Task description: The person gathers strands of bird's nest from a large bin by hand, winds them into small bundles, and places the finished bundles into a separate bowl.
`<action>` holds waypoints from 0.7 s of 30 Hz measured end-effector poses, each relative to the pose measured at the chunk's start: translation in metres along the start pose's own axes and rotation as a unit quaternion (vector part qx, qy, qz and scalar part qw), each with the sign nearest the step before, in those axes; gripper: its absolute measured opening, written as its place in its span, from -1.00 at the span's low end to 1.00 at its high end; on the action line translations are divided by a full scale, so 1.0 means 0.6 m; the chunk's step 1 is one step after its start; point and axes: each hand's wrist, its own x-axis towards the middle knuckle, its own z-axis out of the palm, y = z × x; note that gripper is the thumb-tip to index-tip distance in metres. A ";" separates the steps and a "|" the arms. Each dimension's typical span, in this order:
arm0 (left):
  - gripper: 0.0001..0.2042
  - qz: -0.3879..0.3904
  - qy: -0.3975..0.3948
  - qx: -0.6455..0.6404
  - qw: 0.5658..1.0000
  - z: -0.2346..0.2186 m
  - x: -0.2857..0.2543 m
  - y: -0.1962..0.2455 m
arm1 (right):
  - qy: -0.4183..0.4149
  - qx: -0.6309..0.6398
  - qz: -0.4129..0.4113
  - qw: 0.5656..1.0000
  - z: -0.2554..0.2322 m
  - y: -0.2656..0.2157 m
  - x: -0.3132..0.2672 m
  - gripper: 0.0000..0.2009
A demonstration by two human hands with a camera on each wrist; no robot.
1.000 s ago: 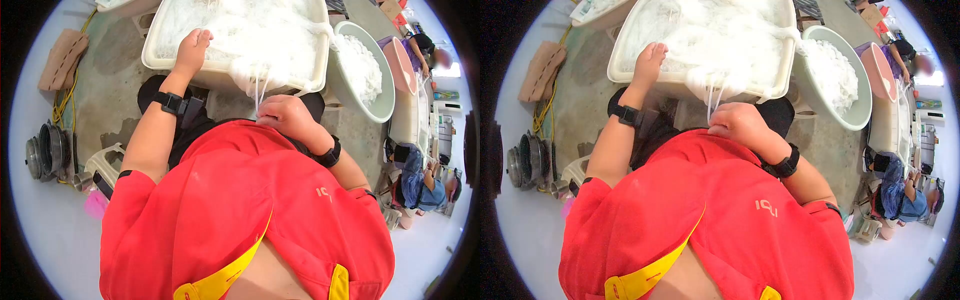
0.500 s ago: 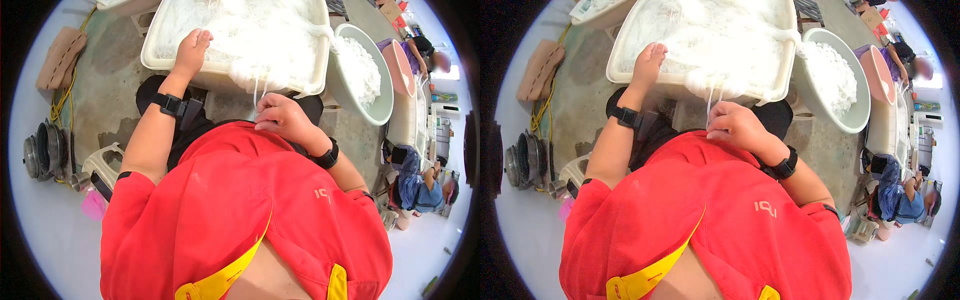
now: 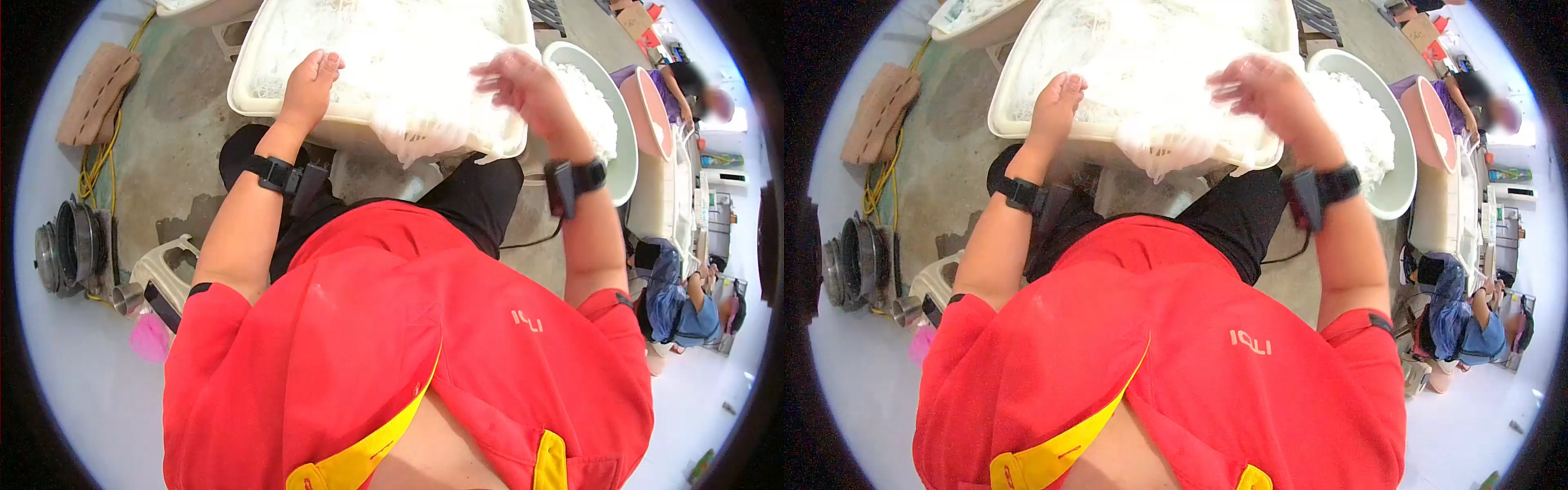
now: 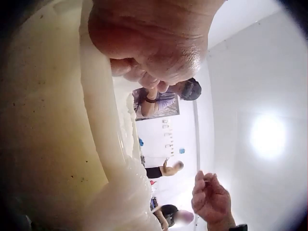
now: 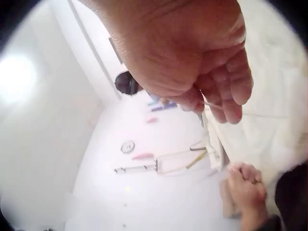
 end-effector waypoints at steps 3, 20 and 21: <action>-0.65 -0.004 0.004 -0.003 1.000 -0.002 0.003 -0.006 | 0.002 0.121 -0.089 0.989 -0.126 -0.037 0.088 -0.77; -0.83 -0.288 -0.094 -0.466 0.831 0.033 -0.001 0.189 | 0.185 -0.756 -0.289 0.557 -0.244 -0.463 0.052 -0.63; -0.83 -0.285 -0.158 -0.495 0.806 0.049 -0.010 0.205 | 0.173 -0.739 -0.271 0.592 -0.217 -0.426 0.059 -0.65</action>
